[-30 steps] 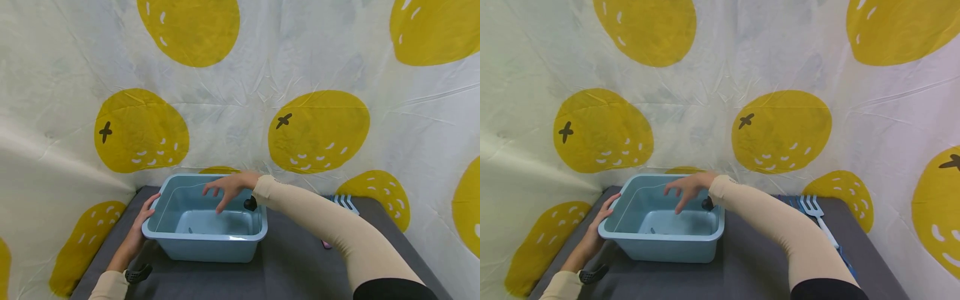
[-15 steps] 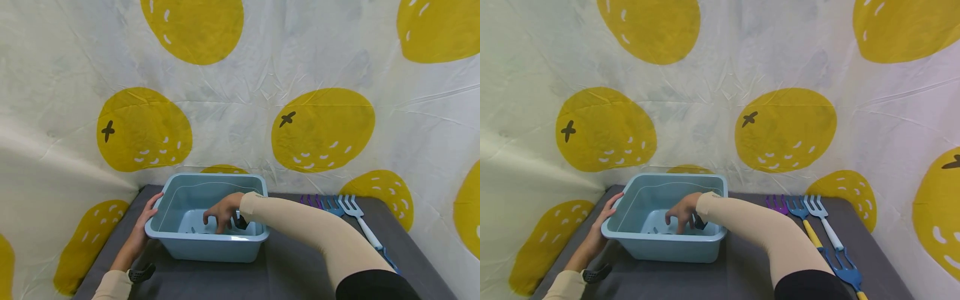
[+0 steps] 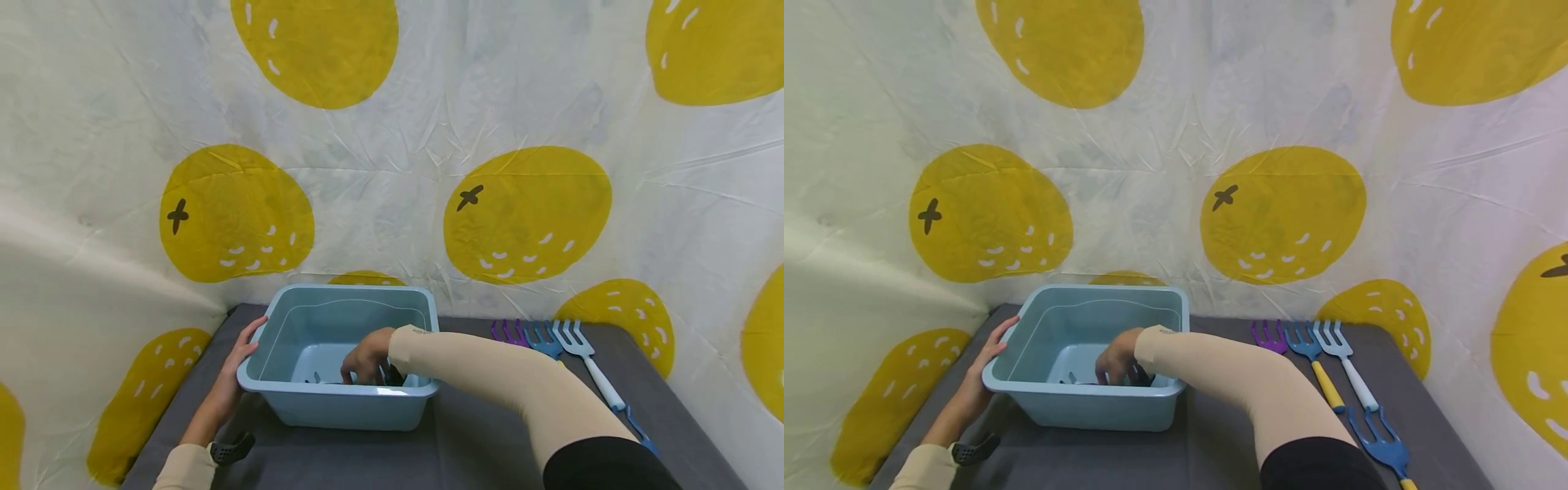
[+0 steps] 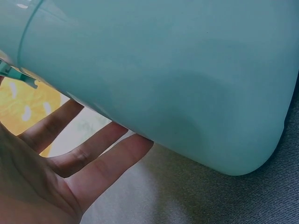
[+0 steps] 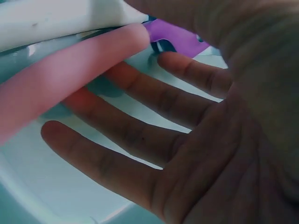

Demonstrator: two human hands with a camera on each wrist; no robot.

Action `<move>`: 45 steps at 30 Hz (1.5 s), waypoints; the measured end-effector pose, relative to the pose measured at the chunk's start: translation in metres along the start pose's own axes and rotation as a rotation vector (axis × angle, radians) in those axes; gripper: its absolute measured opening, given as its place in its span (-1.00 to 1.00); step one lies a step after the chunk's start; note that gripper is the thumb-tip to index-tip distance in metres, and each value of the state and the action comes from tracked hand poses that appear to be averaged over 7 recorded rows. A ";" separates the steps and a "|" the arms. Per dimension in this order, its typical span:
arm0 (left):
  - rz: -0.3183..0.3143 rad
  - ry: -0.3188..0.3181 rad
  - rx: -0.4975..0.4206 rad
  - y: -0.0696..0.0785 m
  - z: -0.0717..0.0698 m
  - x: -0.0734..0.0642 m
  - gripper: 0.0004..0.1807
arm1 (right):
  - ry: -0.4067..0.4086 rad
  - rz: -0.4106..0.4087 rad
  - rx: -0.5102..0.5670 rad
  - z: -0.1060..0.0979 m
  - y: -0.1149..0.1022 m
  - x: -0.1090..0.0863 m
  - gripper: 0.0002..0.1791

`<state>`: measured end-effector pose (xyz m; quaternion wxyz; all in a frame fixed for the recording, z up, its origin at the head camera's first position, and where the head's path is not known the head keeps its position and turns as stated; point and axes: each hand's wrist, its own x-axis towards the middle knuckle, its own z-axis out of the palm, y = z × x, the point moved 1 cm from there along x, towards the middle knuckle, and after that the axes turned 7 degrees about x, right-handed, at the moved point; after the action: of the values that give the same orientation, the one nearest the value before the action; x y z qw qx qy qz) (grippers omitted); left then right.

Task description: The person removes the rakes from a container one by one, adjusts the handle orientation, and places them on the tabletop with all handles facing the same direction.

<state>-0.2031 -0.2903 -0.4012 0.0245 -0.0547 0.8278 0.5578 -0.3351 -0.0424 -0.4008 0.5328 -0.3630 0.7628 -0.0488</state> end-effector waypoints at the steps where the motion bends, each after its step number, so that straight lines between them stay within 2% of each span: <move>1: -0.001 -0.001 0.002 0.000 0.000 0.000 -0.34 | -0.003 0.007 0.009 0.001 0.001 0.000 -0.75; 14: -0.015 0.001 -0.002 0.005 -0.001 0.002 -0.34 | -0.059 0.068 0.175 0.003 0.008 -0.006 -0.38; 17: -0.016 0.001 -0.002 0.005 -0.001 0.002 -0.34 | -0.066 0.091 0.222 0.002 0.009 -0.005 -0.36; 29: -0.026 -0.008 -0.002 0.005 -0.002 0.002 -0.34 | -0.043 0.109 0.262 0.002 0.014 -0.004 -0.30; 31: -0.024 -0.008 -0.004 0.004 -0.001 0.002 -0.34 | -0.057 0.094 0.245 0.001 0.012 -0.006 -0.31; 36: -0.018 -0.009 -0.007 0.000 0.001 0.000 -0.34 | -0.079 0.015 0.135 -0.007 0.005 -0.019 -0.53; 39: -0.003 -0.008 -0.005 -0.001 0.000 0.001 -0.35 | -0.033 -0.009 0.057 -0.020 -0.001 -0.035 -0.65; 45: 0.027 -0.002 -0.003 -0.003 -0.002 0.000 -0.35 | 0.073 -0.093 -0.071 -0.043 -0.008 -0.079 -0.65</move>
<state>-0.2031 -0.2929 -0.4035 0.0176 -0.0433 0.8276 0.5594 -0.3544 -0.0143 -0.3169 0.4886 -0.4150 0.7652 -0.0596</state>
